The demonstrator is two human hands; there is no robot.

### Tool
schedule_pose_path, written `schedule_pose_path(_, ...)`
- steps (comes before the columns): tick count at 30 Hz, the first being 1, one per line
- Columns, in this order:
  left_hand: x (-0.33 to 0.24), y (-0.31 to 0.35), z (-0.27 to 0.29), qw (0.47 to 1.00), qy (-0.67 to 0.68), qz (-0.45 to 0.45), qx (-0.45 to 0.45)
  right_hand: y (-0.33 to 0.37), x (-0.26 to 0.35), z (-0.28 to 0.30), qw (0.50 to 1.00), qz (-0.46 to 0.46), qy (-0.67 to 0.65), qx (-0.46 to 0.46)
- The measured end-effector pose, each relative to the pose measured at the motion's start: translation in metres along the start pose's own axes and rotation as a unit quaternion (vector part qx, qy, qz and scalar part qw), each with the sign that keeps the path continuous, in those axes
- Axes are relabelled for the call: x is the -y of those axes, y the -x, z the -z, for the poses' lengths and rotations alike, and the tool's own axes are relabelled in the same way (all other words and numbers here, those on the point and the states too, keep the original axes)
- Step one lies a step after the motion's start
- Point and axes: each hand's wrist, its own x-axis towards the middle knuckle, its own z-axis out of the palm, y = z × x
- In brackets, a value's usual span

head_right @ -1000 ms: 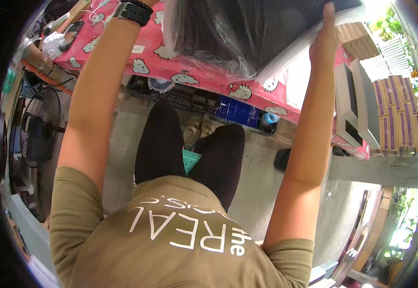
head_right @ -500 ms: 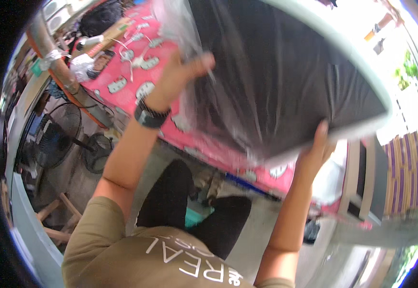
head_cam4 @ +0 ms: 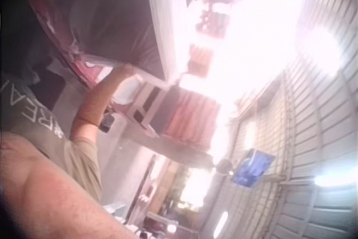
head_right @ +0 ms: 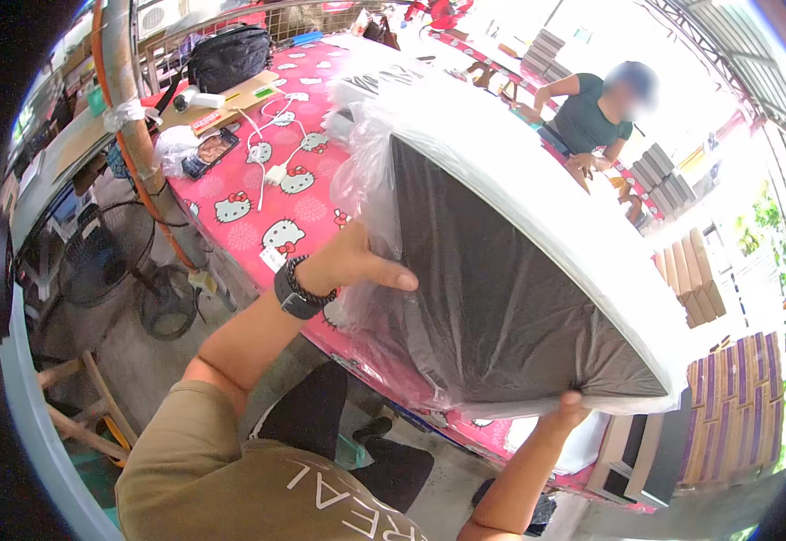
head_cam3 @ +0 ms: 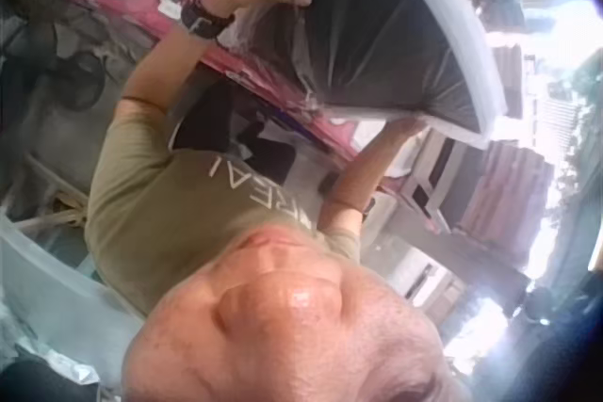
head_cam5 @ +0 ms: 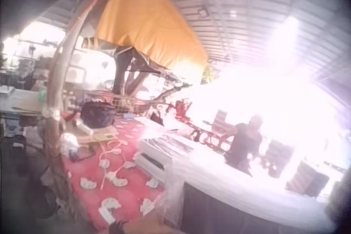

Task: The person places black paper boards into plastic bags and seals them. The person handles several boards, sliding each into a separate sleeve before setting them aside on a table.

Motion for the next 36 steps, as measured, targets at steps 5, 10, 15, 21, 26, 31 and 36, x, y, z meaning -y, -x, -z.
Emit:
schedule_pose_path(5, 0.113, 0.026, 0.025, 0.994, -0.086, 0.044, 0.059, 0.071, -0.053, -0.02, 0.995, -0.017, 0.102, -0.006)
schedule_pose_path(10, 0.153, 0.037, 0.016, 0.995, -0.032, 0.064, -0.075, 0.078, -0.093, -0.023, 0.982, -0.179, 0.026, -0.05)
schedule_pose_path(15, 0.109, -0.001, 0.022, 0.977, -0.054, 0.13, -0.16, -0.006, -0.01, -0.114, 0.968, -0.247, 0.027, -0.022)
schedule_pose_path(21, 0.062, -0.099, 0.113, 0.972, -0.054, 0.172, -0.149, -0.134, -0.015, -0.211, 0.952, -0.286, 0.085, 0.073)
schedule_pose_path(26, 0.023, -0.212, 0.215, 0.939, -0.161, 0.265, -0.148, -0.233, -0.052, -0.323, 0.942, -0.318, 0.005, 0.108)
schedule_pose_path(31, 0.075, -0.312, 0.325, 0.945, -0.195, 0.245, -0.093, -0.323, -0.148, -0.392, 0.889, -0.434, -0.06, 0.13)
schedule_pose_path(36, 0.191, -0.361, 0.396, 0.912, -0.342, 0.216, -0.061, -0.346, -0.271, -0.385, 0.91, -0.392, -0.057, 0.124)
